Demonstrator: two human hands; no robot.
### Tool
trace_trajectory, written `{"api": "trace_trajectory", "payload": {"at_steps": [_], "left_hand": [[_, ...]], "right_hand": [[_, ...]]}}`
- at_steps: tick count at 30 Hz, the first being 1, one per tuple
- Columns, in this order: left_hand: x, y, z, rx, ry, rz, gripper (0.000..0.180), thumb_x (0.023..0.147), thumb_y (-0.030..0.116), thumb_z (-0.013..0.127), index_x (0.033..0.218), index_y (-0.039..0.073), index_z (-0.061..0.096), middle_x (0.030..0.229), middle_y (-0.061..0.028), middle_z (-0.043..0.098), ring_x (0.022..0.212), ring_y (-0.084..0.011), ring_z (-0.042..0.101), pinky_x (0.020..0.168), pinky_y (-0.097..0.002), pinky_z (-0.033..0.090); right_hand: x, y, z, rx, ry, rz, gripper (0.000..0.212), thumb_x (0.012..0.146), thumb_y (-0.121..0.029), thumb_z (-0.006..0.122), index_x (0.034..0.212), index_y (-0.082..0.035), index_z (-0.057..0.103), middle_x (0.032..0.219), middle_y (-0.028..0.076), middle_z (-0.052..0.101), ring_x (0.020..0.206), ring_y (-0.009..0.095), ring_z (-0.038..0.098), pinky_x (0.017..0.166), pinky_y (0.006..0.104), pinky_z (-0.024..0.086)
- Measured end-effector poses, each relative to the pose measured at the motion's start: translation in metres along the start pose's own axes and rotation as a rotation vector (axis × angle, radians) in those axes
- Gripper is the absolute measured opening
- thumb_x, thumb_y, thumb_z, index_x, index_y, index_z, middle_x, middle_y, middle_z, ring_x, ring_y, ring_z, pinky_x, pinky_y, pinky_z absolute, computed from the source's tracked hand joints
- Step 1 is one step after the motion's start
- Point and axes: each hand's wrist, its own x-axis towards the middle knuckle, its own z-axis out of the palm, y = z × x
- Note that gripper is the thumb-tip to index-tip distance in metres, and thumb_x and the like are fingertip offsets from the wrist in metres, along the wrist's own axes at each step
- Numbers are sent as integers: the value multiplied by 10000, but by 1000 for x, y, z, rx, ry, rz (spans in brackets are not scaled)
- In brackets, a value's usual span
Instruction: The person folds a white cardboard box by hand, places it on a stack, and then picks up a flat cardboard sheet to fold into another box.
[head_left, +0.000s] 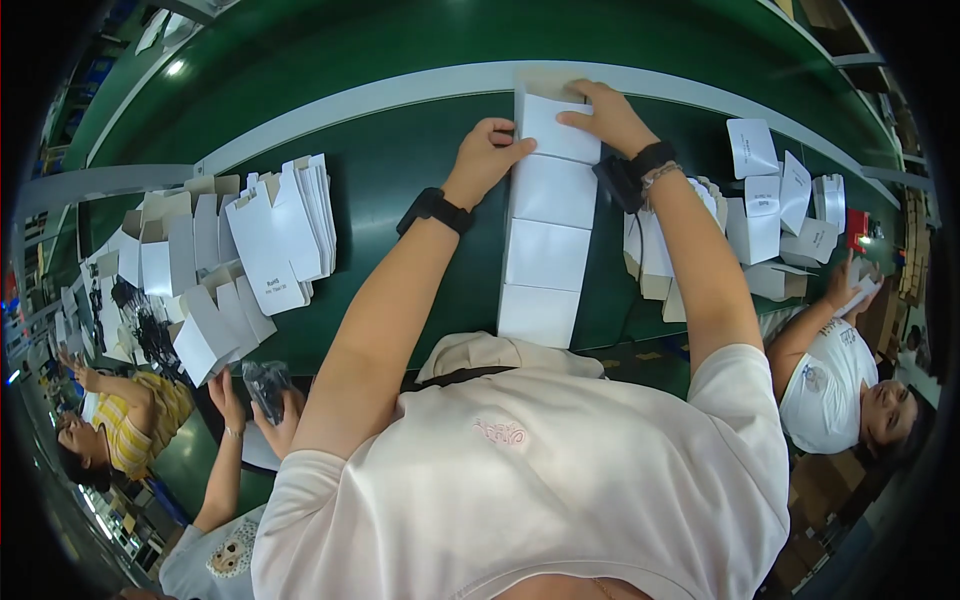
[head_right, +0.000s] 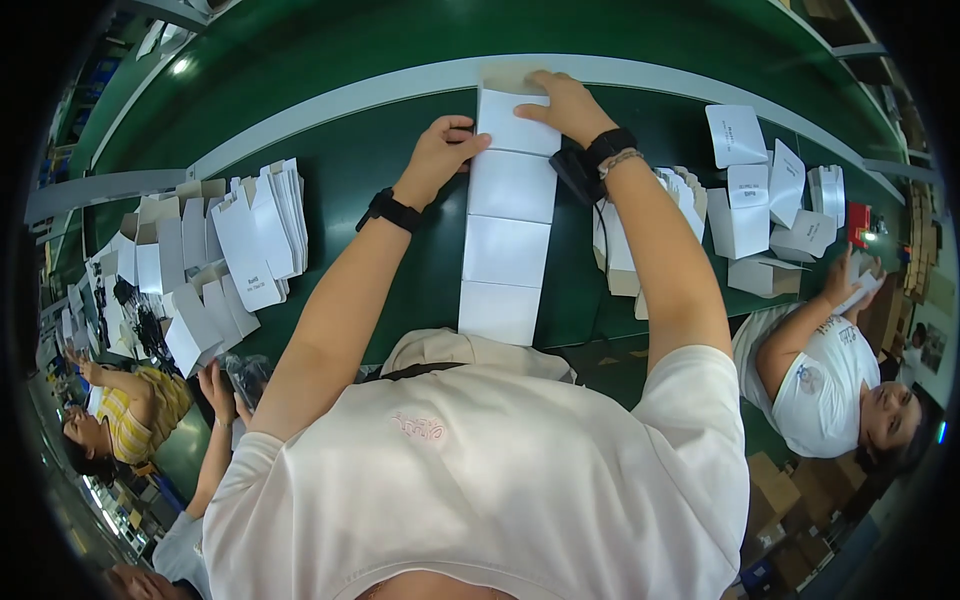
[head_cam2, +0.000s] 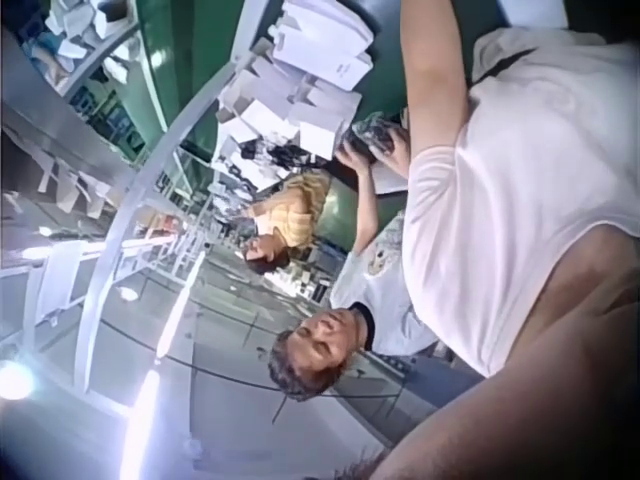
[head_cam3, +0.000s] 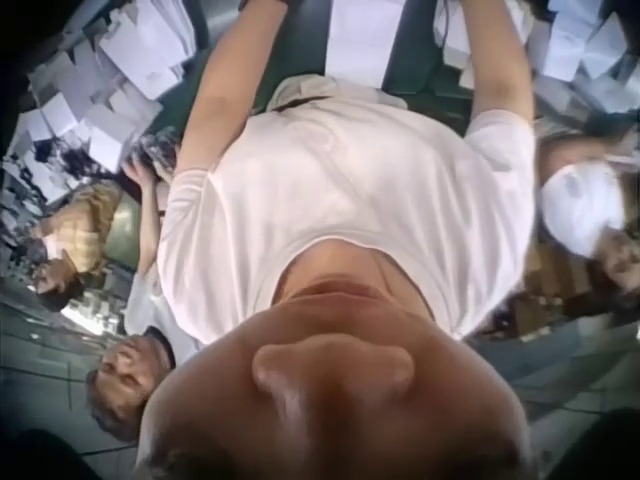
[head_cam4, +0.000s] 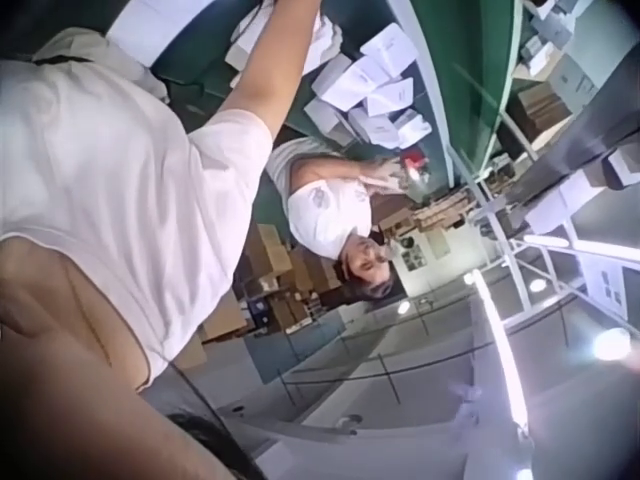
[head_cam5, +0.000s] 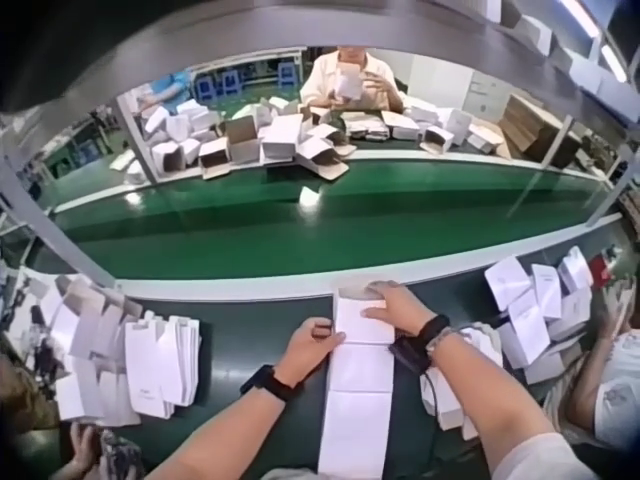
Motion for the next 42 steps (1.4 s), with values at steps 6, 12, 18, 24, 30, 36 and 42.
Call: {"api": "trace_trajectory", "payload": {"at_steps": [6, 12, 18, 24, 30, 36, 42], "left_hand": [[5, 2, -1, 85, -7, -39, 530, 726, 267, 725, 1137, 30, 487, 1012, -82, 565, 871, -165, 559, 698, -287, 450], [-2, 6, 3, 206, 78, -33, 599, 727, 284, 715, 1184, -4, 455, 995, -105, 561, 870, -181, 564, 674, -285, 466], [-6, -13, 15, 167, 82, -27, 668, 766, 349, 644, 1209, -100, 424, 1047, -196, 568, 929, -245, 572, 747, -304, 470], [-54, -29, 21, 50, 2, -100, 566, 814, 380, 555, 1172, -56, 501, 1056, -250, 567, 920, -298, 583, 796, -318, 463], [-148, -63, 13, 290, -45, -158, 716, 841, 413, 556, 1364, 26, 259, 1118, -177, 492, 982, -251, 525, 658, -347, 508], [-160, -48, 49, 124, -275, -192, 807, 813, 344, 615, 1410, 96, 132, 1151, -180, 455, 980, -260, 524, 661, -362, 519], [-150, -68, 61, 156, -213, -30, 824, 785, 286, 646, 1400, 54, 149, 1116, -189, 492, 918, -219, 546, 605, -287, 498]], "right_hand": [[-32, -7, 18, -4, 368, -12, 717, 746, -194, 687, 1359, -162, 317, 1356, 217, 353, 1230, 364, 383, 1004, 365, 342], [-52, -20, 24, 380, 302, 373, 629, 790, -239, 639, 1326, -64, 359, 1134, 211, 561, 1003, 305, 564, 860, 319, 437], [-63, -14, 43, 420, 279, 392, 436, 813, -235, 613, 1161, 11, 525, 1009, 162, 612, 867, 220, 586, 774, 298, 454], [-120, -45, 63, 574, 305, 341, 632, 816, -278, 591, 1287, 57, 336, 1092, 270, 559, 988, 337, 571, 828, 337, 442], [-229, -87, 78, 313, 230, 358, 755, 808, -242, 612, 1396, -37, 185, 1165, 272, 517, 964, 366, 579, 808, 368, 466], [-244, -89, 87, 299, 345, 242, 739, 801, -190, 615, 1390, -35, 196, 1252, 274, 446, 1134, 396, 469, 940, 372, 384], [-240, -100, 72, 6, 429, 163, 526, 787, -163, 625, 1257, -20, 436, 1273, 280, 412, 1189, 405, 399, 973, 415, 348]]}}
